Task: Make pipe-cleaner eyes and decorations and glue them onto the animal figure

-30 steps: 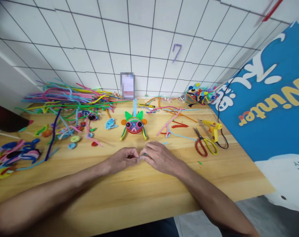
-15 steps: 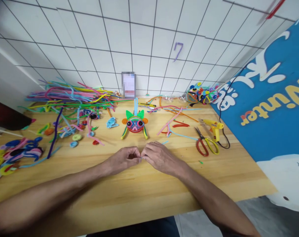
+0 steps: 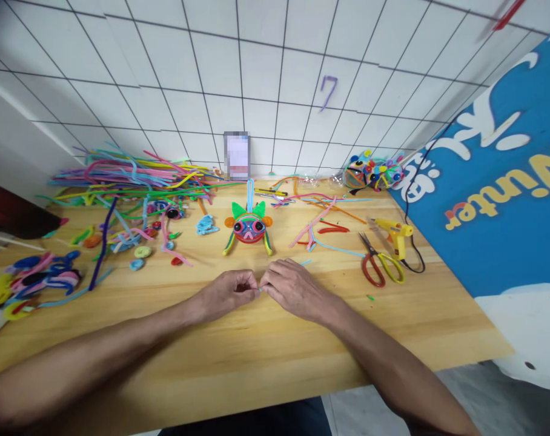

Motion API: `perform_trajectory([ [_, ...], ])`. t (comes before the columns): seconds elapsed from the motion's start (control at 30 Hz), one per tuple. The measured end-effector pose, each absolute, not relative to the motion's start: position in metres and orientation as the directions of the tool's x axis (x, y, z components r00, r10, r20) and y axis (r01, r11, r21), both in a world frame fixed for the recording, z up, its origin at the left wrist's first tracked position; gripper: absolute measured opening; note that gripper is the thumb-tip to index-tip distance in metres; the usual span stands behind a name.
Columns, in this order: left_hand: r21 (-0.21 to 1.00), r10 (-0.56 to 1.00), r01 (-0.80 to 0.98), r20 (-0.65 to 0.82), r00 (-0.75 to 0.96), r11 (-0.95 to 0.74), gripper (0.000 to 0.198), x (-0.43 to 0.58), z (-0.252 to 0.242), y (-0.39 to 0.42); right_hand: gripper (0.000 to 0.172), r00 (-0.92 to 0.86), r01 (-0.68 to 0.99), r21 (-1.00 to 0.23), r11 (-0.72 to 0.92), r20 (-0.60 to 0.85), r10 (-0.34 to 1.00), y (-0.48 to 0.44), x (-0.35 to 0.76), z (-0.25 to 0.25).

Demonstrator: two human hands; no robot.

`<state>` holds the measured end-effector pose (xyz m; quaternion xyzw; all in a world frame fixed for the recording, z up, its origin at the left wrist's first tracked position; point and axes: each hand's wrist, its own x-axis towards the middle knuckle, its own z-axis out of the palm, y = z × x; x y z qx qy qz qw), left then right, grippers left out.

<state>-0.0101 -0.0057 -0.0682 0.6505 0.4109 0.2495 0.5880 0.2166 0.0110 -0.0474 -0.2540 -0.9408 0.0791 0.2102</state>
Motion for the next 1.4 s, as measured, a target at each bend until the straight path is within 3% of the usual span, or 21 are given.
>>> perform_trajectory([
  [0.73,0.975,0.813,0.22,-0.144,0.564,0.02,0.019,-0.0084,-0.0644,-0.0068,0.02,-0.79,0.421,-0.209,0.883,0.394,0.47,0.0103,0.2158,-0.0488],
  [1.4,0.925,0.832,0.353,-0.084,0.548,-0.139,0.014,-0.014,-0.0654,-0.005,0.012,-0.759,0.452,-0.229,0.862,0.409,0.507,0.0108,0.2166,-0.0455],
])
